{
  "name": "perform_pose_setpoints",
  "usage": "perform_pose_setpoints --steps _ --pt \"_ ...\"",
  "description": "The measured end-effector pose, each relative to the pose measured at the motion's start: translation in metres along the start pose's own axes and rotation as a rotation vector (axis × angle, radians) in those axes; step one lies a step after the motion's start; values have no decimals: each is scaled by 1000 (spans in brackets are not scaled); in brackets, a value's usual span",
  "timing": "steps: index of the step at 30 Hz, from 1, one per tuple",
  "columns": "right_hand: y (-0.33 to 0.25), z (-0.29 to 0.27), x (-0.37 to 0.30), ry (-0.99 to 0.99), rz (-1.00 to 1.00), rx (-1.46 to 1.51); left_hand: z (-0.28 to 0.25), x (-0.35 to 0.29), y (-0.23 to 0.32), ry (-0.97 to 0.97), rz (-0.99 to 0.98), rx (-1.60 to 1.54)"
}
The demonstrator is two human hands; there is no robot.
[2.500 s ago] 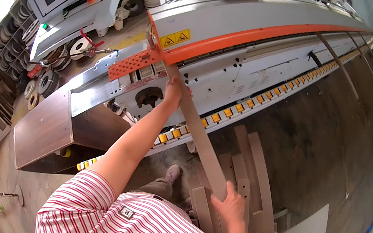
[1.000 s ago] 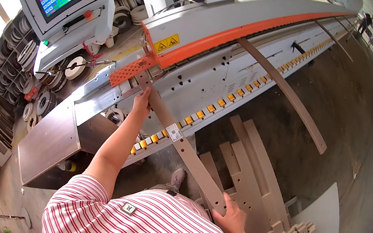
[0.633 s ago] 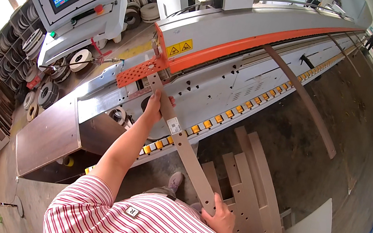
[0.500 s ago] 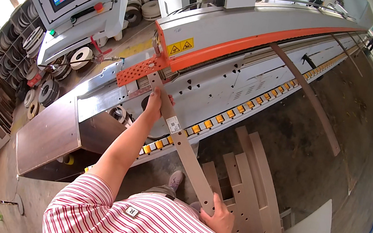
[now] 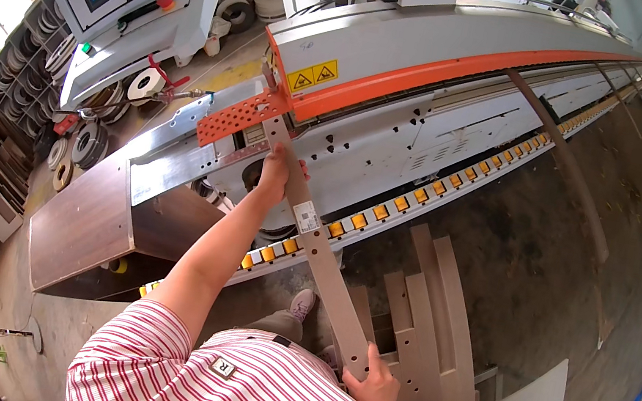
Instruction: The person repeatedly picks up long, thin wooden planks from a stack and feeds them into a large industrial woodworking machine. They guide the planks through the machine's processing area and then place the finished pieces onto a growing pile on the floor.
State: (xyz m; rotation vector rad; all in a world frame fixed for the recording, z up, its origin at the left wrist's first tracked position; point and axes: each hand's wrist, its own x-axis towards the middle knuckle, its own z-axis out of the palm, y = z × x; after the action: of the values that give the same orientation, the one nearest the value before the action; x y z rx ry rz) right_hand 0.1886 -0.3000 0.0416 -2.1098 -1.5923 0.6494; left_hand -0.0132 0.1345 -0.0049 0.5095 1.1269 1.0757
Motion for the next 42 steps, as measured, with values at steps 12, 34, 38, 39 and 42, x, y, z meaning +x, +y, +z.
perform_pose_setpoints --steps 12,34,38,39,42 --pt "45 -41 40 67 88 -31 105 53 -38 -26 -105 -34" --pt "262 -66 -228 199 928 -639 4 -164 -103 -749 522 846" --pt "190 -85 -189 70 806 -542 6 -197 -119 -1000 159 942" --pt "162 -86 -175 107 678 -502 12 -215 -126 -1052 14 901" --pt "91 -65 -124 211 285 -127 45 -284 -139 -1121 -370 754"
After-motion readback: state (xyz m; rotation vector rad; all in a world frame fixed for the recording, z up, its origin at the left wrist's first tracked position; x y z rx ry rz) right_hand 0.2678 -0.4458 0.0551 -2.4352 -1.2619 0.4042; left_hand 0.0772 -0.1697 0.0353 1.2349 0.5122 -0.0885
